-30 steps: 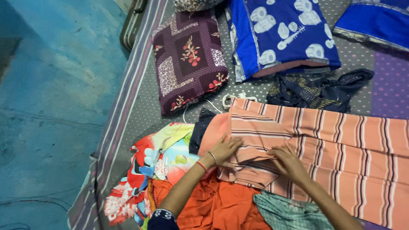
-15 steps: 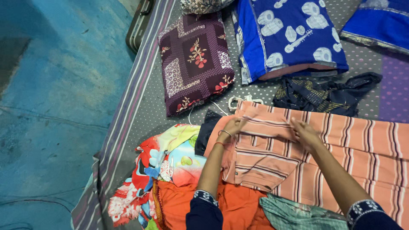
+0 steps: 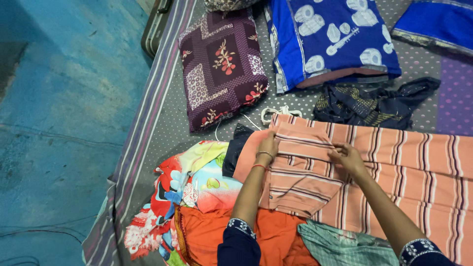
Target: The person folds a striped polo shirt, buttons the collar, and smooths the fabric by hand before folding a white tank top and placing both items into a blue plastic basket on the bed.
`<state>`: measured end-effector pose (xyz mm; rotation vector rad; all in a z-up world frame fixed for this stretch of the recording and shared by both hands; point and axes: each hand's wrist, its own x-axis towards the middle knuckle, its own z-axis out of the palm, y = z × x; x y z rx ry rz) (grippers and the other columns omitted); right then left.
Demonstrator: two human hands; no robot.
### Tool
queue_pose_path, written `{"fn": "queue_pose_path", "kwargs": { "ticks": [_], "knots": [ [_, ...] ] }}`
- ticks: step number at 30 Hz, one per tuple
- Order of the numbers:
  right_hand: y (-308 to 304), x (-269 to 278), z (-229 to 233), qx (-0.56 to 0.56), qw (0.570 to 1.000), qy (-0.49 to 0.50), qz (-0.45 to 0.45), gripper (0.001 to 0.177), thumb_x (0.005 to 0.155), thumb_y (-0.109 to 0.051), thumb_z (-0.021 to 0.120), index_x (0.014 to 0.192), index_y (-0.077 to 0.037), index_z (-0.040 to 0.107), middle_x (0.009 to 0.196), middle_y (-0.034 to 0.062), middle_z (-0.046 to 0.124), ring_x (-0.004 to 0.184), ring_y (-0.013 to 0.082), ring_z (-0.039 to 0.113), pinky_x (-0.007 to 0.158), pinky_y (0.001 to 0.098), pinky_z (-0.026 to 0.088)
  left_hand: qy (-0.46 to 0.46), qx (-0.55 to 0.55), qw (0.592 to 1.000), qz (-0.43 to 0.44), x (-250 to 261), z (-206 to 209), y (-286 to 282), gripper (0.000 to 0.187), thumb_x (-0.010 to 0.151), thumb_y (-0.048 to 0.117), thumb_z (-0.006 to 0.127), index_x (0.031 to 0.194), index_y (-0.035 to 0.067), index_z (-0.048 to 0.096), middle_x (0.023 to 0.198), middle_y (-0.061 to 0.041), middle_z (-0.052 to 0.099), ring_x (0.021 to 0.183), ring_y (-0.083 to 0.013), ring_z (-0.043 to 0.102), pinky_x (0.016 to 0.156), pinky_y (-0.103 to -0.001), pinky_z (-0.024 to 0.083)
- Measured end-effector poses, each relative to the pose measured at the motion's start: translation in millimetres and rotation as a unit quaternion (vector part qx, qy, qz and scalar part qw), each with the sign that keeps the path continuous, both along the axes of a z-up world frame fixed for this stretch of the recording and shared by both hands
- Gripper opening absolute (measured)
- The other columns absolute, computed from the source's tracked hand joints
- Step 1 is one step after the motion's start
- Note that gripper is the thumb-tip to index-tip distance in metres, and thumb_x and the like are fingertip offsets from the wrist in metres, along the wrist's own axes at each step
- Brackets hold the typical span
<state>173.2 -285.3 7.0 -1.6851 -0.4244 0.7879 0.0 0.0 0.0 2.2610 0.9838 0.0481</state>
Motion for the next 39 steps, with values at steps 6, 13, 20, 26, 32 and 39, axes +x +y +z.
{"fn": "queue_pose_path", "kwargs": {
  "ticks": [6, 13, 20, 26, 32, 39],
  "knots": [
    [-45, -38, 62, -0.056, 0.93, -0.353, -0.082, 0.028, 0.101, -0.015, 0.068, 0.127, -0.004, 0.064, 0.108, 0.0128, 0.067, 0.096, 0.0265, 0.067, 0.085, 0.0367, 0.053, -0.03, 0.219, 0.975, 0.035, 3, 61, -67, 0.06, 0.095, 0.039, 0.059, 0.146, 0.01, 0.049, 0.143, -0.017, 0.057, 0.136, -0.0364, 0.052, 0.114, -0.054, 0.04],
    [-143, -29, 108, -0.144, 0.86, -0.486, -0.056, 0.029, 0.097, -0.008, 0.06, 0.125, -0.006, 0.06, 0.121, 0.0169, 0.06, 0.116, 0.038, 0.056, 0.098, 0.0488, 0.047, -0.027, 0.323, 0.924, -0.201, 34, 52, -191, 0.068, 0.099, 0.045, 0.054, 0.158, 0.015, 0.037, 0.166, -0.012, 0.034, 0.154, -0.031, 0.027, 0.123, -0.06, 0.017],
    [-257, 41, 65, -0.373, 0.782, -0.496, -0.044, 0.043, 0.093, -0.005, 0.058, 0.135, -0.011, 0.062, 0.13, 0.0151, 0.058, 0.115, 0.0366, 0.056, 0.095, 0.048, 0.047, 0.014, 0.258, 0.908, -0.33, 100, 21, -305, 0.104, 0.077, 0.048, 0.076, 0.164, 0.016, 0.029, 0.172, -0.01, 0.02, 0.159, -0.0299, 0.021, 0.127, -0.055, 0.015],
    [-336, 99, 67, -0.423, 0.704, -0.569, -0.048, 0.026, 0.097, -0.018, 0.059, 0.123, -0.018, 0.065, 0.146, 0.0093, 0.056, 0.143, 0.0287, 0.05, 0.117, 0.0483, 0.04, 0.018, 0.333, 0.88, -0.339, 122, -7, -345, 0.078, 0.091, 0.03, 0.063, 0.162, 0.024, 0.031, 0.172, -0.012, 0.015, 0.158, -0.032, 0.017, 0.126, -0.058, 0.011],
    [-362, 113, 93, -0.571, 0.546, -0.604, 0.103, 0.046, 0.093, -0.02, 0.054, 0.139, -0.016, 0.059, 0.162, -0.0034, 0.043, 0.155, 0.0208, 0.037, 0.125, 0.0445, 0.031, 0.089, 0.337, 0.877, -0.331, 133, -9, -349, 0.064, 0.097, 0.022, 0.05, 0.159, 0.021, 0.032, 0.173, -0.013, 0.008, 0.16, -0.0327, 0.01, 0.124, -0.062, 0.008],
    [-396, 95, 98, -0.555, 0.547, -0.614, 0.126, 0.059, 0.085, -0.02, 0.062, 0.143, -0.012, 0.054, 0.161, 0.0029, 0.042, 0.151, 0.0199, 0.037, 0.127, 0.0449, 0.026, 0.092, 0.389, 0.873, -0.281, 144, -2, -355, 0.071, 0.095, 0.024, 0.052, 0.16, 0.008, 0.026, 0.169, -0.015, 0.028, 0.156, -0.0322, 0.024, 0.125, -0.061, 0.011]
  ]
}}
